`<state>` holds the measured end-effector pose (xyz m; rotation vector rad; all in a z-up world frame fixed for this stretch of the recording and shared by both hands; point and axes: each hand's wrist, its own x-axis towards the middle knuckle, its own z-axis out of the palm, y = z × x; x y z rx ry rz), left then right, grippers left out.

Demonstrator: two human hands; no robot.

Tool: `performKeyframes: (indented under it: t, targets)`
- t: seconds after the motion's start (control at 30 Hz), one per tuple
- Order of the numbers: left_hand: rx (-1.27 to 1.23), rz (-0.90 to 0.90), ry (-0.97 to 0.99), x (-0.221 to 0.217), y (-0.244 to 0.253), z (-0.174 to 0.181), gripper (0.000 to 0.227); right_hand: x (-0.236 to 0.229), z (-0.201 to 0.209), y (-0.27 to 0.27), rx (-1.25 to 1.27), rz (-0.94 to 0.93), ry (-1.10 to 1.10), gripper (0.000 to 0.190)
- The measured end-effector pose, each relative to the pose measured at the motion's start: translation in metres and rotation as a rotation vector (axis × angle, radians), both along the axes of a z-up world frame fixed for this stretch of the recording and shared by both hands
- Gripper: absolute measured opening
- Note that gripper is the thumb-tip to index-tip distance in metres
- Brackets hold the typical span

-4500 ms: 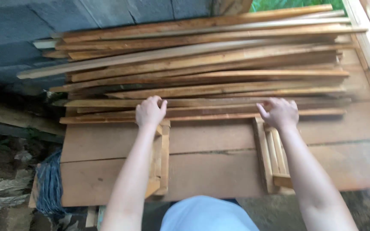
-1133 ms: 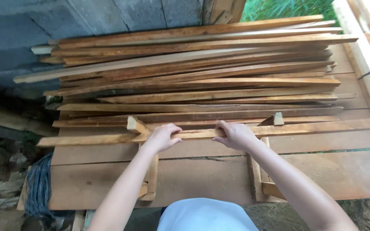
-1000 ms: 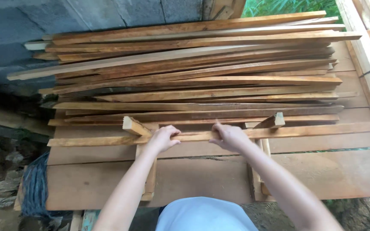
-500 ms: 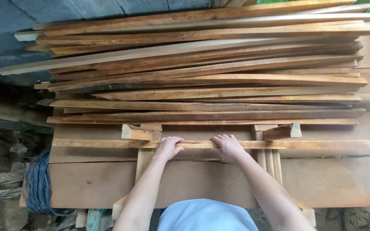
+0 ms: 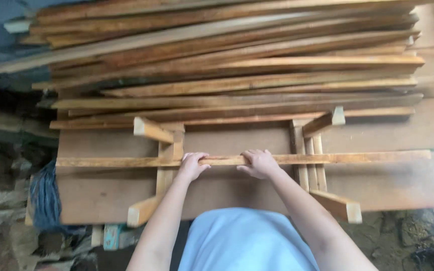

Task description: Sorting and arranging thin wooden slats onto a rack in a workshop environment.

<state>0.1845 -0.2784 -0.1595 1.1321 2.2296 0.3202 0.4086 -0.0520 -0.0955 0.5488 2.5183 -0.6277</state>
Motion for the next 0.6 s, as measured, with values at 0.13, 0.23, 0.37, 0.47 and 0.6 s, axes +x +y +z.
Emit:
performKeyframes:
  t: [0.13, 0.23, 0.37, 0.47, 0.6]
  targets:
    - [0.002, 0.002, 0.003, 0.026, -0.036, -0.003, 0.046, 0.023, 0.005, -0.029, -0.052, -0.026, 0.037, 0.051]
    - [-0.006, 0.011, -0.003, 0.043, -0.058, -0.006, 0.046, 0.038, 0.013, -0.047, -0.019, -0.024, 0.053, 0.046]
    - [0.003, 0.005, 0.005, 0.067, -0.062, 0.035, 0.048, 0.045, 0.017, -0.059, -0.041, -0.054, 0.053, 0.048]
    - [-0.055, -0.027, 0.053, 0.081, -0.059, 0.063, 0.055, 0.044, 0.026, -0.053, -0.05, -0.037, 0.018, 0.05]
    - [-0.093, -0.052, 0.192, 0.089, -0.065, 0.054, 0.054, 0.047, 0.055, -0.037, -0.007, -0.123, -0.193, 0.067]
